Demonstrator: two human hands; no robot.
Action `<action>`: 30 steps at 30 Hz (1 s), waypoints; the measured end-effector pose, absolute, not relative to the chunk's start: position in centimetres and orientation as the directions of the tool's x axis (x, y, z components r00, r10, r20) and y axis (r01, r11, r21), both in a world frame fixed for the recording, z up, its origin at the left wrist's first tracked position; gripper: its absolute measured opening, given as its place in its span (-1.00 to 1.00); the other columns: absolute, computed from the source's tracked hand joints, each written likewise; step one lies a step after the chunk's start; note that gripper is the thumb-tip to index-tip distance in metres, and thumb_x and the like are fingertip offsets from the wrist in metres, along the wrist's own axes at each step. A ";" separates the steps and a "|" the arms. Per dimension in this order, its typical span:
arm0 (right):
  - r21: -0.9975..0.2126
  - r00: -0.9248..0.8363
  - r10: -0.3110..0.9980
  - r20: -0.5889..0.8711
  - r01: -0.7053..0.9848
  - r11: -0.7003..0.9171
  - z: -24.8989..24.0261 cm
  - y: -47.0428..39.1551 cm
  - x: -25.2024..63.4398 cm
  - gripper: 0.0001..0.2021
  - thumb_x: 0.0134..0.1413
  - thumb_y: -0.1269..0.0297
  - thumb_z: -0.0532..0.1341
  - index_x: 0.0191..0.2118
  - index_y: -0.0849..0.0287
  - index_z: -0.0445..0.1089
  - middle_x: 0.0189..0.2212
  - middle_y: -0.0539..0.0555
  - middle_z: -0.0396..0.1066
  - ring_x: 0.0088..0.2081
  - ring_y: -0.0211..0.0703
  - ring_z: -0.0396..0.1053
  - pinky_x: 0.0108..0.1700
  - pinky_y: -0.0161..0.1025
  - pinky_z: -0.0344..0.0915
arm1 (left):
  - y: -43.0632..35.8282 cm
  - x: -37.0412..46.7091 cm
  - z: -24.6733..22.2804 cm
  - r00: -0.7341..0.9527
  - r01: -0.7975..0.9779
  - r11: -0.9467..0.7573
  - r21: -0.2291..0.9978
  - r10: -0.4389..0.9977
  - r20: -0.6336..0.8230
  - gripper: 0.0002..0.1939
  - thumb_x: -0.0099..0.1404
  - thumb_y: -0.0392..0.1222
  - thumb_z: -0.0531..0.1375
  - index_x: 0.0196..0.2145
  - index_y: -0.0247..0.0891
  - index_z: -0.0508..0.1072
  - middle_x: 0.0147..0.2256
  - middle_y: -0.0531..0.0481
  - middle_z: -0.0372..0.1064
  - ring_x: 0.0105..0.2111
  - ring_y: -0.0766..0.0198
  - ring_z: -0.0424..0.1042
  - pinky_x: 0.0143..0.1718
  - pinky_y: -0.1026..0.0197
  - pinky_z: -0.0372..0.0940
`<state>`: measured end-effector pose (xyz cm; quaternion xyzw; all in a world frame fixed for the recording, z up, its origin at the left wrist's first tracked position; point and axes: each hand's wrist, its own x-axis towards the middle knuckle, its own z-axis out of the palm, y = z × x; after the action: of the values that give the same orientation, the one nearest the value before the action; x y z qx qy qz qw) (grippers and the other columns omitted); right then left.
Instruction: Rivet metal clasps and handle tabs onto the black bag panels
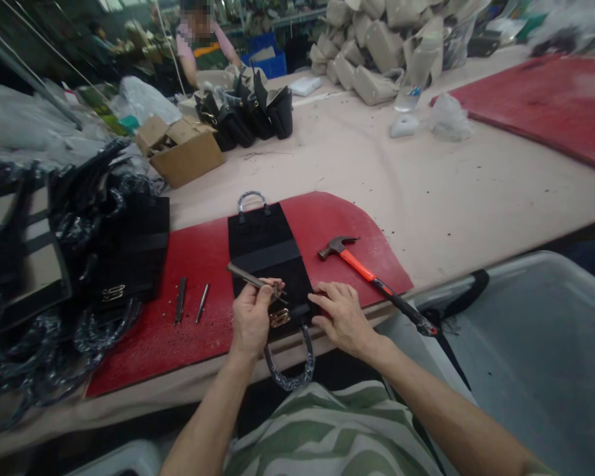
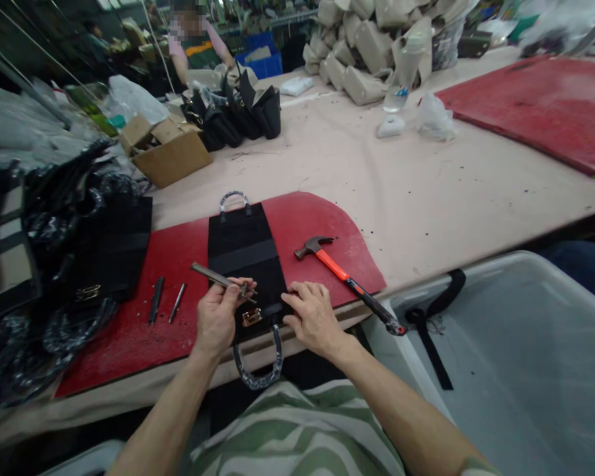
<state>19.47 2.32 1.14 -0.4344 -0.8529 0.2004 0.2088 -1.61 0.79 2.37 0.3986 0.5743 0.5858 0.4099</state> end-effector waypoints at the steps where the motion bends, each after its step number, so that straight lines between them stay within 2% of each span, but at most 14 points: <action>1: -0.525 -0.537 0.824 0.182 0.655 0.543 1.2 2.3 19.5 -0.61 0.13 0.39 0.29 0.09 0.15 0.39 0.11 0.22 0.32 0.12 0.09 0.20 0.13 0.05 0.04 | 0.8 -2.9 2.9 -0.384 -0.031 0.003 1.000 0.923 -0.015 -0.65 0.31 0.07 0.21 -0.21 -0.31 0.46 -0.19 -0.13 0.52 -0.20 0.15 0.56 -0.05 0.04 0.44; 3: -0.521 -0.538 0.823 0.183 0.657 0.545 1.2 2.3 19.5 -0.61 0.14 0.38 0.29 0.10 0.16 0.38 0.12 0.23 0.32 0.12 0.09 0.20 0.13 0.05 0.04 | 0.5 -6.3 4.1 -0.474 0.076 0.075 0.994 0.880 -0.030 -0.62 0.27 0.10 0.22 -0.24 -0.32 0.48 -0.24 -0.11 0.52 -0.25 0.15 0.55 -0.09 0.04 0.45; 5: -0.514 -0.541 0.821 0.183 0.659 0.549 1.2 2.3 19.5 -0.61 0.14 0.37 0.29 0.10 0.16 0.38 0.12 0.23 0.32 0.11 0.09 0.19 0.13 0.05 0.03 | -0.2 -10.2 5.0 -0.568 0.343 0.259 0.903 0.823 -0.021 -0.64 0.26 0.10 0.18 -0.30 -0.29 0.49 -0.33 -0.09 0.51 -0.30 0.11 0.53 -0.13 0.03 0.43; 7: -0.510 -0.542 0.820 0.184 0.660 0.551 1.0 2.2 19.5 -0.61 0.14 0.35 0.30 0.10 0.15 0.38 0.13 0.23 0.31 0.11 0.10 0.19 0.12 0.05 0.04 | -0.9 -14.3 5.5 -0.628 0.628 0.502 0.595 0.778 0.007 -0.65 0.26 0.10 0.13 -0.39 -0.25 0.48 -0.43 -0.10 0.47 -0.33 0.02 0.50 -0.15 -0.01 0.39; 10: -0.509 -0.542 0.819 0.187 0.660 0.553 0.8 2.3 19.5 -0.59 0.13 0.34 0.31 0.11 0.14 0.37 0.14 0.22 0.30 0.12 0.11 0.18 0.13 0.06 0.03 | -2.0 -18.8 5.6 -0.643 0.751 0.647 0.133 0.762 -0.079 -0.61 0.28 0.10 0.05 -0.43 -0.25 0.46 -0.48 -0.21 0.43 -0.33 -0.14 0.47 -0.23 -0.08 0.35; 12: -0.507 -0.542 0.818 0.193 0.658 0.556 0.7 2.3 19.5 -0.60 0.13 0.34 0.30 0.11 0.14 0.37 0.13 0.22 0.31 0.11 0.11 0.19 0.14 0.06 0.03 | -2.7 -20.0 5.3 -0.649 0.756 0.655 -0.013 0.746 -0.147 -0.57 0.31 0.11 0.02 -0.36 -0.29 0.50 -0.41 -0.31 0.45 -0.32 -0.21 0.47 -0.27 -0.10 0.33; 13: -0.507 -0.542 0.817 0.197 0.657 0.558 0.7 2.3 19.5 -0.61 0.14 0.34 0.30 0.10 0.14 0.37 0.13 0.23 0.31 0.11 0.11 0.19 0.13 0.06 0.03 | -3.0 -20.0 5.2 -0.648 0.760 0.648 -0.048 0.751 -0.125 -0.54 0.32 0.11 0.00 -0.30 -0.32 0.51 -0.35 -0.35 0.46 -0.30 -0.22 0.47 -0.27 -0.10 0.33; 16: -0.507 -0.544 0.817 0.191 0.658 0.557 1.0 2.4 19.4 -0.63 0.15 0.35 0.28 0.08 0.14 0.38 0.10 0.24 0.32 0.10 0.12 0.20 0.12 0.07 0.04 | -3.8 -17.9 4.6 -0.523 0.848 0.528 -0.037 0.846 0.100 -0.56 0.39 0.04 -0.03 -0.17 -0.35 0.49 -0.15 -0.37 0.45 -0.16 -0.17 0.46 -0.16 -0.08 0.33; 18: -0.502 -0.544 0.819 0.182 0.665 0.553 1.2 2.5 19.3 -0.64 0.14 0.35 0.28 0.08 0.14 0.39 0.10 0.24 0.31 0.10 0.13 0.20 0.11 0.07 0.05 | -4.1 -15.2 4.0 -0.339 0.941 0.331 0.075 0.915 0.220 -0.66 0.40 -0.03 0.00 -0.16 -0.30 0.47 -0.09 -0.26 0.44 -0.09 -0.06 0.44 -0.06 0.00 0.32; 20: -0.491 -0.557 0.808 0.189 0.659 0.569 1.5 2.5 19.0 -0.65 0.14 0.35 0.29 0.06 0.12 0.42 0.13 0.23 0.29 0.12 0.14 0.18 0.12 0.07 0.04 | -4.2 -12.2 3.3 -0.144 0.972 0.088 0.217 0.956 0.255 -0.75 0.41 -0.08 0.06 -0.16 -0.24 0.46 -0.09 -0.16 0.44 -0.07 0.05 0.42 -0.02 0.08 0.31; 23: -0.467 -0.608 0.767 0.204 0.629 0.622 1.9 2.7 18.4 -0.70 0.16 0.38 0.28 0.02 0.09 0.44 0.11 0.19 0.29 0.11 0.10 0.17 0.11 0.05 0.02 | -4.0 -8.4 2.6 0.082 0.951 -0.134 0.277 0.978 0.194 -0.81 0.39 -0.16 0.15 -0.08 -0.23 0.46 -0.10 -0.12 0.43 -0.10 0.10 0.40 -0.07 0.10 0.31; 26: -0.417 -0.661 0.732 0.167 0.625 0.660 2.3 3.2 17.7 -0.72 0.17 0.39 0.27 0.00 0.08 0.45 -0.01 0.14 0.37 -0.02 0.04 0.20 0.03 0.00 0.02 | -3.7 -6.6 2.7 0.165 0.964 -0.179 0.195 0.982 0.087 -0.87 0.36 -0.23 0.19 -0.13 -0.22 0.47 -0.19 -0.10 0.40 -0.18 0.08 0.35 -0.19 0.09 0.28; 28: -0.369 -0.700 0.700 0.138 0.620 0.693 2.6 3.7 17.5 -0.77 0.17 0.38 0.26 -0.04 0.10 0.46 -0.08 0.12 0.40 -0.10 0.01 0.20 -0.01 -0.02 0.02 | -3.5 -6.3 3.0 0.212 0.968 -0.215 0.129 0.977 0.038 -0.92 0.38 -0.27 0.16 -0.22 -0.24 0.46 -0.26 -0.09 0.37 -0.24 0.09 0.32 -0.23 0.09 0.25; 30: -0.326 -0.756 0.644 0.120 0.582 0.745 2.9 4.3 17.3 -0.80 0.21 0.39 0.22 -0.06 0.12 0.45 -0.13 0.12 0.40 -0.14 -0.02 0.19 -0.04 -0.04 0.02 | -3.6 -6.4 3.3 0.291 0.955 -0.290 0.065 0.957 0.005 -0.88 0.40 -0.33 0.09 -0.27 -0.26 0.43 -0.29 -0.10 0.33 -0.27 0.09 0.29 -0.24 0.09 0.24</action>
<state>17.33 4.34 2.93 -0.3307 -0.9271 0.1355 0.1131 -6.40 -3.59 3.28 0.8030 0.5951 0.0213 0.0246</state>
